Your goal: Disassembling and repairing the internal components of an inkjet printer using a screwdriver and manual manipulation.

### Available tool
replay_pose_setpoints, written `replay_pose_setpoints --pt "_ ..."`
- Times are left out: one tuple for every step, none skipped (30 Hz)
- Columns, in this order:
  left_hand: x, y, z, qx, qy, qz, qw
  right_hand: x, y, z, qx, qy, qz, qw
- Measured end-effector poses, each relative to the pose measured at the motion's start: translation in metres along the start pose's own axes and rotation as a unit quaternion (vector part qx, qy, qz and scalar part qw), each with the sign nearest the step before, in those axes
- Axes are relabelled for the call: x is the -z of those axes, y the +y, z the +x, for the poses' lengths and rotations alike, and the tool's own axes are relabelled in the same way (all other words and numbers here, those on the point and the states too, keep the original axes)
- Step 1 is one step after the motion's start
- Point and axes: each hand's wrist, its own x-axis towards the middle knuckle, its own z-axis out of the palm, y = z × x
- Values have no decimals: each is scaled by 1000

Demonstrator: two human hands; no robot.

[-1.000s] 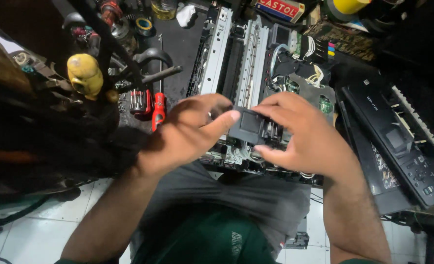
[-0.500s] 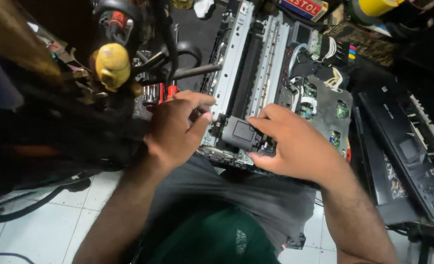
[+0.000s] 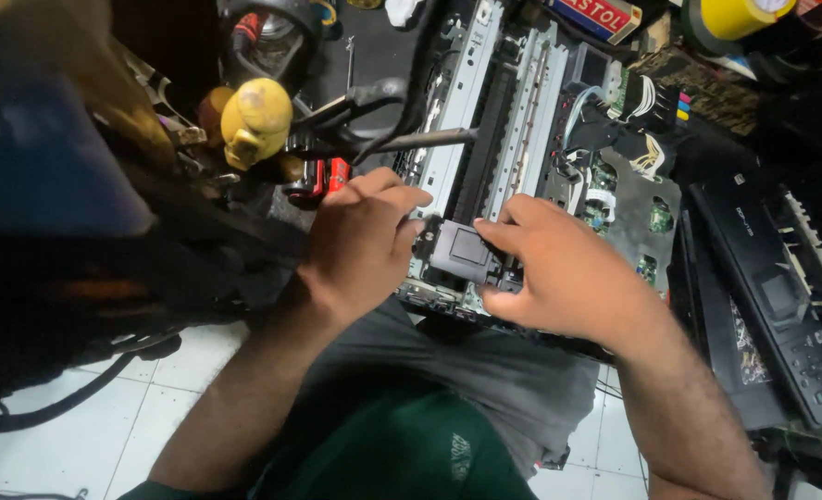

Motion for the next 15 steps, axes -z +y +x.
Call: replay_pose_setpoints --pt "1 1 0 -5 1 0 1000 1 -1 1 1 -2 -9 1000" --pt "2 2 1 -9 3 1 1000 2 -1 2 2 -4 -17 1000" --pt "2 3 0 -9 3 0 1000 4 -4 2 1 -5 -17 1000" --pt "2 4 0 3 -15 1 1000 6 -7 2 -8 -7 -27 1000" --pt "2 5 0 16 -32 2 999 8 -9 3 -16 -9 -38 999" --pt "3 6 1 16 -31 2 999 10 -11 4 -15 -10 -39 999" --pt "3 6 1 10 -29 3 1000 11 -13 4 -11 -16 -59 998" --pt "4 7 1 4 -27 4 1000 13 -14 5 -8 -23 -80 997" --pt "3 5 1 4 -26 4 1000 16 -15 7 -8 -23 -80 996" --pt "1 3 1 -4 -15 7 1000 19 -16 8 -11 -39 -91 995" --pt "0 2 1 -11 -5 10 1000 21 -17 10 -13 -55 -101 993" --pt "0 2 1 -11 -5 9 1000 23 -18 12 -14 -55 -101 993" --pt "0 3 1 -12 -3 5 1000 25 -19 13 0 -55 -109 993" --pt "0 4 1 -13 -1 1 1000 26 -19 15 13 -55 -117 992" --pt "-1 2 0 -14 -2 0 1000 27 -22 16 12 -55 -117 992"
